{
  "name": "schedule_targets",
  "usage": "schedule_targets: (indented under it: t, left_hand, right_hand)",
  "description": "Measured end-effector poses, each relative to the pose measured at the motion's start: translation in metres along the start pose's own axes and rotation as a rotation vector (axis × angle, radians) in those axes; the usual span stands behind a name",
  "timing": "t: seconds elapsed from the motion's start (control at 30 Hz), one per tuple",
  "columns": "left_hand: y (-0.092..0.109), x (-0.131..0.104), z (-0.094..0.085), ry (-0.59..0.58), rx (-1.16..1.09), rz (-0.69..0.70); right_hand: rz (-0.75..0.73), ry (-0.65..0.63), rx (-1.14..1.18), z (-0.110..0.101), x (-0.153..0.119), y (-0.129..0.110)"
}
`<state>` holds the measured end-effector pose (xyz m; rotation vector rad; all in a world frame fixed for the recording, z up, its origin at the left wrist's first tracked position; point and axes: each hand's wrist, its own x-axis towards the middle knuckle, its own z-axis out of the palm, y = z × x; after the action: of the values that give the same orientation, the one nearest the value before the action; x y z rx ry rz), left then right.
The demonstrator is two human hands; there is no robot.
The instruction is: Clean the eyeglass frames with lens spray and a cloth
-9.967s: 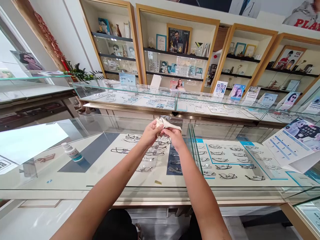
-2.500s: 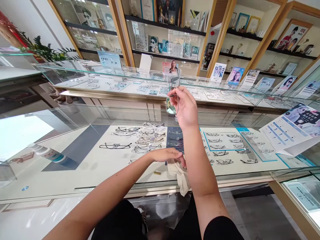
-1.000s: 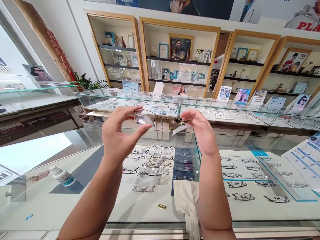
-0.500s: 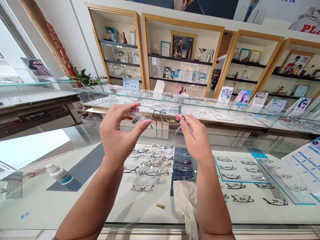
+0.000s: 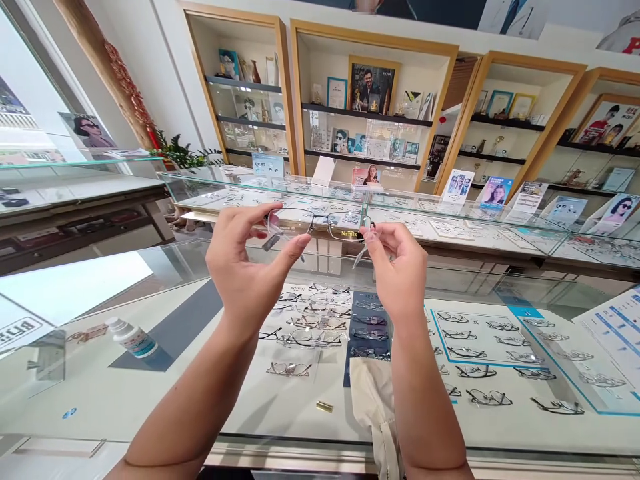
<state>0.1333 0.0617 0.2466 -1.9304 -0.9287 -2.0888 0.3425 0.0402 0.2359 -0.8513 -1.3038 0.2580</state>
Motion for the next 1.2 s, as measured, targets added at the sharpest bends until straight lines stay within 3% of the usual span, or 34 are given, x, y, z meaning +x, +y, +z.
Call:
schedule_targets:
  t: [0.1, 0.23, 0.43, 0.7, 0.9, 1.2]
  left_hand:
    - [-0.001, 0.0, 0.0, 0.005, 0.012, -0.001]
    - [-0.002, 0.0, 0.001, 0.027, 0.01, -0.001]
    - [-0.001, 0.002, -0.001, 0.076, 0.052, 0.009]
    - [0.001, 0.002, -0.006, 0.148, 0.033, 0.055]
    - [0.003, -0.003, -0.003, 0.133, 0.014, 0.069]
    - [-0.008, 0.0, 0.0, 0.095, -0.05, 0.038]
  right_hand:
    - [0.0, -0.008, 0.034, 0.0, 0.0, -0.004]
    - [0.001, -0.121, 0.047, 0.002, -0.003, -0.009]
    - [0.109, -0.196, 0.065, 0.016, -0.004, -0.013]
    - [0.062, -0.175, 0.028, 0.026, 0.008, -0.024]
    - [0.075, -0.184, 0.028, 0.023, 0.0, -0.018]
    - [-0.041, -0.211, -0.092, 0.013, -0.001, -0.019]
